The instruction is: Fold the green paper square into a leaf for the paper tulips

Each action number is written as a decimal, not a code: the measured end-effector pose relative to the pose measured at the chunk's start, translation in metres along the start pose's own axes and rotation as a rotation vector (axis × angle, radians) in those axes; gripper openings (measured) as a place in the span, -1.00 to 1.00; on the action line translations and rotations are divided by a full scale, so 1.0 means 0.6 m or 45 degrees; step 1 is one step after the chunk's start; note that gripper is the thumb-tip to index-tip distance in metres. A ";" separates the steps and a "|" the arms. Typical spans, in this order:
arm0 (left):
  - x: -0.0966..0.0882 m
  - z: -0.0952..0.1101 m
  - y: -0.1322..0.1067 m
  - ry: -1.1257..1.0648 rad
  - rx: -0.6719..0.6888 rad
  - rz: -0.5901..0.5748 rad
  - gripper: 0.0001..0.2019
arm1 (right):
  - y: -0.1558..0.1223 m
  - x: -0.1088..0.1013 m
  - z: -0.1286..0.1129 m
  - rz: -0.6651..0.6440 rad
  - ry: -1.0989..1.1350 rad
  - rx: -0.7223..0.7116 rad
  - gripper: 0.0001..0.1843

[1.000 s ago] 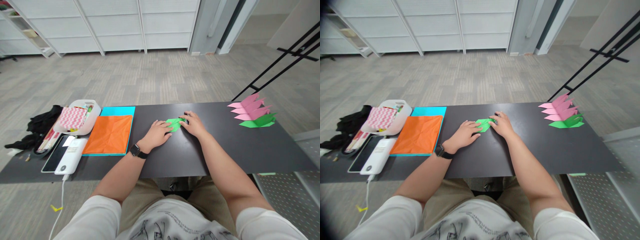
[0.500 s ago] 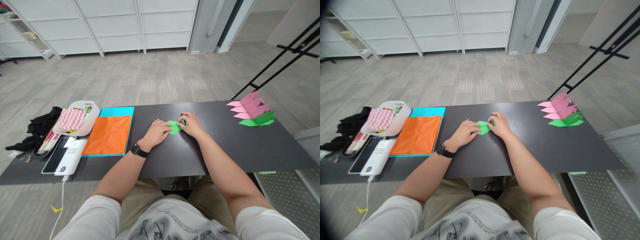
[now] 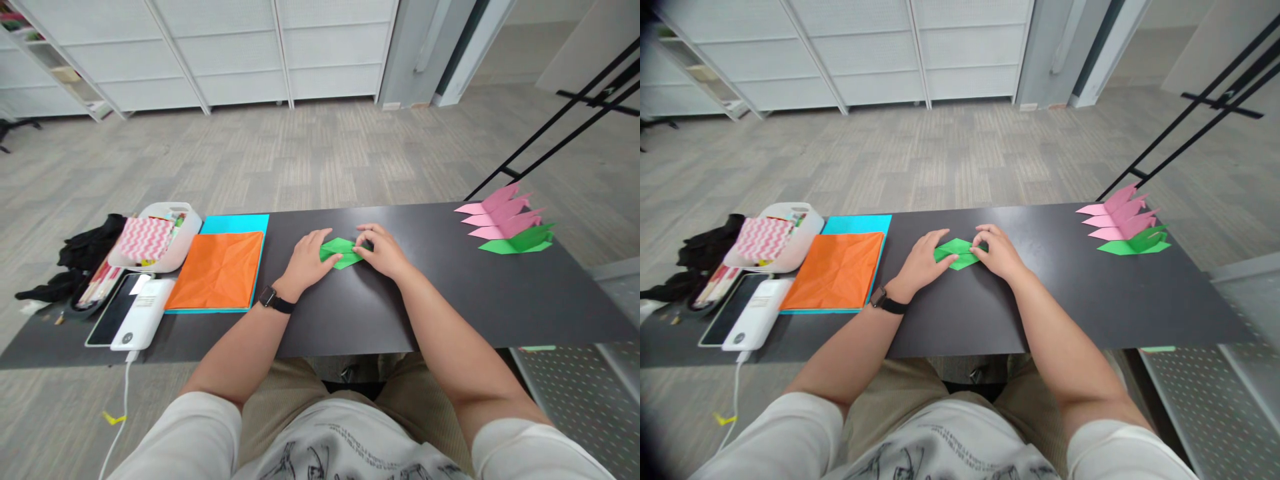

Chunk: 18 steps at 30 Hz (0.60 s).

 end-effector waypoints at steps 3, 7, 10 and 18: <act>-0.004 -0.007 0.000 0.038 -0.051 -0.082 -0.25 | 0.000 -0.008 -0.025 0.004 0.049 -0.138 -0.96; -0.015 -0.004 0.007 0.079 -0.047 -0.104 -0.36 | -0.003 -0.014 -0.050 0.002 0.049 -0.288 -0.94; -0.023 0.002 0.012 0.064 0.006 -0.095 -0.64 | -0.008 -0.017 -0.062 0.027 0.002 -0.392 -0.95; -0.036 0.007 0.010 0.036 0.105 0.145 -0.92 | -0.006 -0.041 -0.074 0.378 0.018 -0.340 -0.61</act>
Point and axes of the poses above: each hand's wrist, its own y-axis towards the middle knuckle, its own x-axis out of the palm, z = x × y, the point moved 1 cm from there along y, towards the middle knuckle, and after that the axes turned 11 degrees about z, right-handed, at the moved point
